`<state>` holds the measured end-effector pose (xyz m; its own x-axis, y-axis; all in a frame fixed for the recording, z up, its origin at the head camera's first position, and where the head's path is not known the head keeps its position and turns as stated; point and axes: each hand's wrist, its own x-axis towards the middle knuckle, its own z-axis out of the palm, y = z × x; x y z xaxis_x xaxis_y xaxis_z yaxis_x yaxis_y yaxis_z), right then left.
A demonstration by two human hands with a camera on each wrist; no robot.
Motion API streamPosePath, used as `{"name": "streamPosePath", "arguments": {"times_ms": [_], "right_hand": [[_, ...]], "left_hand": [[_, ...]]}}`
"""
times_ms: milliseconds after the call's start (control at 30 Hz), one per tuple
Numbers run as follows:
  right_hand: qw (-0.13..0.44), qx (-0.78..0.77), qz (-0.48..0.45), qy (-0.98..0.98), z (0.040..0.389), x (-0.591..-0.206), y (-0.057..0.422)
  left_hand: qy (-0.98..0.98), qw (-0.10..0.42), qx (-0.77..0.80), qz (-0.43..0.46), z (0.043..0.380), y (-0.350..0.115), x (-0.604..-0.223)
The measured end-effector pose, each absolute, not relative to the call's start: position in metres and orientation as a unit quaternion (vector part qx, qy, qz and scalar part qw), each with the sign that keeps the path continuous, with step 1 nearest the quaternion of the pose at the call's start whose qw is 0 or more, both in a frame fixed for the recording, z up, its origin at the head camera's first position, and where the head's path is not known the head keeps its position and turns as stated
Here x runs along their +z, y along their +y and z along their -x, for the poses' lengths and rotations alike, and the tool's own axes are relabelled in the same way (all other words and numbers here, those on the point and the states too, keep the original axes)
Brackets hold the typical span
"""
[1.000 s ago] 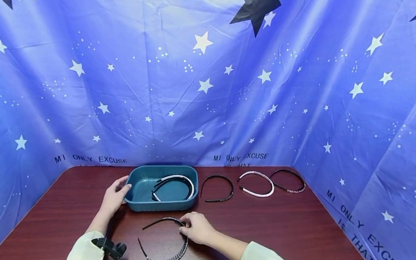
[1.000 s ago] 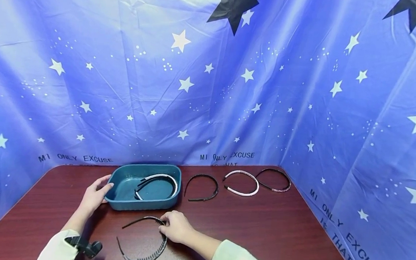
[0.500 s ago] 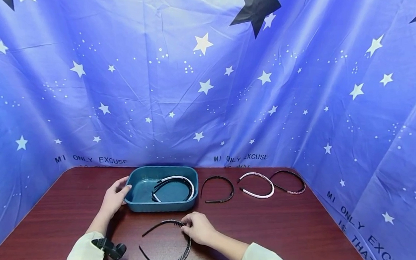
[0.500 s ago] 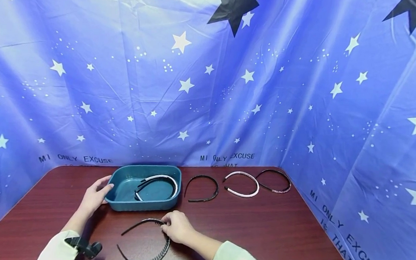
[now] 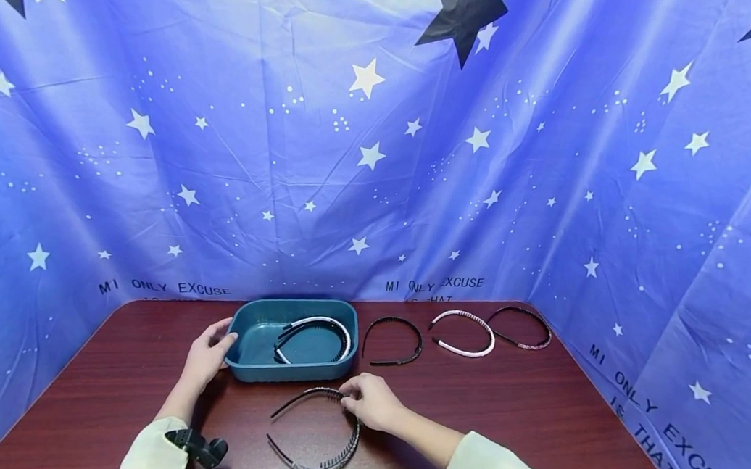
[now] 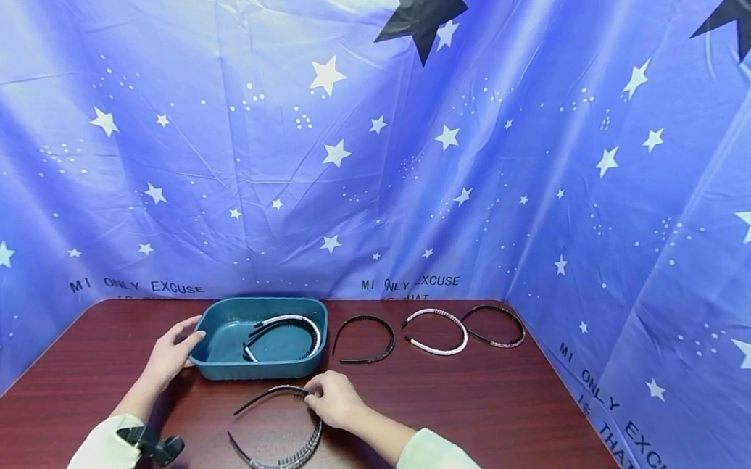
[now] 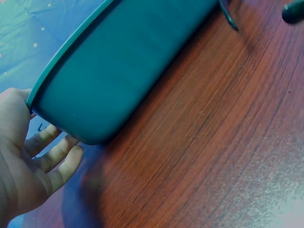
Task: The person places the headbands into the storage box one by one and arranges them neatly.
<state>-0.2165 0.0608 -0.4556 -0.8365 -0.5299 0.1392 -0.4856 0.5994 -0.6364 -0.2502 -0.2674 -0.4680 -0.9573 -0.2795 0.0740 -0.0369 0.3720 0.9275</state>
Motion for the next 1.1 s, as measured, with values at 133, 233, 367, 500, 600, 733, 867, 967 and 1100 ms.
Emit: {"name": "streamPosePath", "arguments": {"times_ms": [133,233,367,500,600,733,867,967,1100], "right_hand": [[0.016,-0.339,0.29,0.895,0.219,-0.455,0.069],[0.006,-0.333,0.292,0.897,0.222,-0.454,0.075],[0.002,-0.329,0.289,0.899,0.225,-0.452,0.084],[0.001,-0.325,0.28,0.903,0.227,-0.449,0.093],[-0.003,-0.323,0.272,0.907,0.229,-0.447,0.101],[-0.014,-0.32,0.261,0.911,0.231,-0.446,0.113],[-0.024,-0.319,0.248,0.915,0.235,-0.444,0.124],[-0.03,-0.321,0.237,0.916,0.238,-0.442,0.131],[-0.038,-0.323,0.226,0.918,0.243,-0.439,0.139]], "left_hand": [[-0.822,0.109,-0.551,-0.096,0.25,-0.267,-0.468],[-0.822,0.11,-0.55,-0.096,0.25,-0.267,-0.468],[-0.822,0.11,-0.55,-0.096,0.25,-0.268,-0.467],[-0.823,0.11,-0.548,-0.096,0.251,-0.268,-0.468],[-0.823,0.111,-0.548,-0.095,0.251,-0.268,-0.469],[-0.823,0.111,-0.548,-0.095,0.251,-0.268,-0.469],[-0.824,0.109,-0.548,-0.097,0.251,-0.268,-0.469],[-0.822,0.107,-0.55,-0.098,0.251,-0.268,-0.469],[-0.821,0.106,-0.553,-0.1,0.251,-0.268,-0.469]]}}
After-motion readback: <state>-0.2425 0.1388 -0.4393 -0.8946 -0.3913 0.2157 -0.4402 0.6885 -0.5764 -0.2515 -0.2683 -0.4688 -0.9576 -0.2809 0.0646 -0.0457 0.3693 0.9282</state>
